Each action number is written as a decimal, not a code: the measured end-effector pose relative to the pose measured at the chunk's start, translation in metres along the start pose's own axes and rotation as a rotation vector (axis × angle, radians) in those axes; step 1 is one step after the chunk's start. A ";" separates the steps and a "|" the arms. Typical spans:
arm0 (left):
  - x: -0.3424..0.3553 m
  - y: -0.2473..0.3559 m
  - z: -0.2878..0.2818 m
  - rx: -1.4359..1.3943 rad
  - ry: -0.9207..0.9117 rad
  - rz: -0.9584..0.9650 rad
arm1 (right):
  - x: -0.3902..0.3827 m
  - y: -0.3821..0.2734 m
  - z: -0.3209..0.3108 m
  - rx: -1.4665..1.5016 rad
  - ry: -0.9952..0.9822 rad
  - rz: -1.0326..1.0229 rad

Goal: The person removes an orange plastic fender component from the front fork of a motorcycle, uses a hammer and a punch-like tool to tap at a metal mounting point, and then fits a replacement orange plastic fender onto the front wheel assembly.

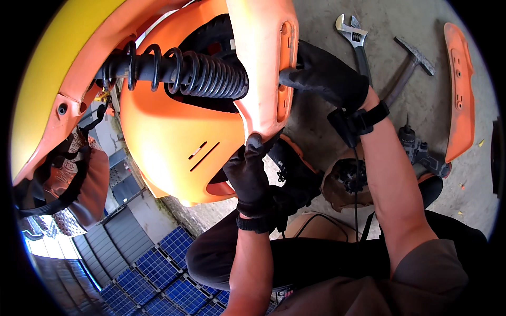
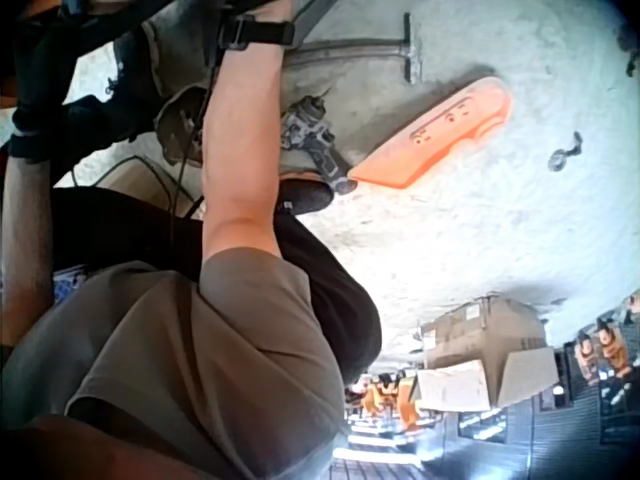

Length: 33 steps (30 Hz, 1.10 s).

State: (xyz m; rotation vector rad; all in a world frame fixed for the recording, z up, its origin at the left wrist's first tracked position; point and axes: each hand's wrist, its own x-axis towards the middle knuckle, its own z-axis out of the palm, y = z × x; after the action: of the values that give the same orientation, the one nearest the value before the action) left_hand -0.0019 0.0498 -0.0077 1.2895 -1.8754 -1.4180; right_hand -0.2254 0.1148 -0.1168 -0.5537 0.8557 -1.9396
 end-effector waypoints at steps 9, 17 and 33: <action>-0.002 0.011 0.012 0.140 -0.005 0.088 | -0.001 -0.005 0.000 -0.037 -0.025 0.013; -0.002 0.011 0.012 0.040 -0.038 0.064 | 0.003 -0.001 -0.009 -0.141 -0.109 -0.005; 0.005 0.004 0.009 0.033 0.009 0.043 | -0.005 -0.006 0.013 -0.053 -0.037 0.057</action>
State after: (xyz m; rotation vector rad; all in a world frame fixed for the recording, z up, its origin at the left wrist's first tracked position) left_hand -0.0127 0.0500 -0.0075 1.2613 -1.9170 -1.3623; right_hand -0.2174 0.1170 -0.1036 -0.5880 0.8925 -1.8541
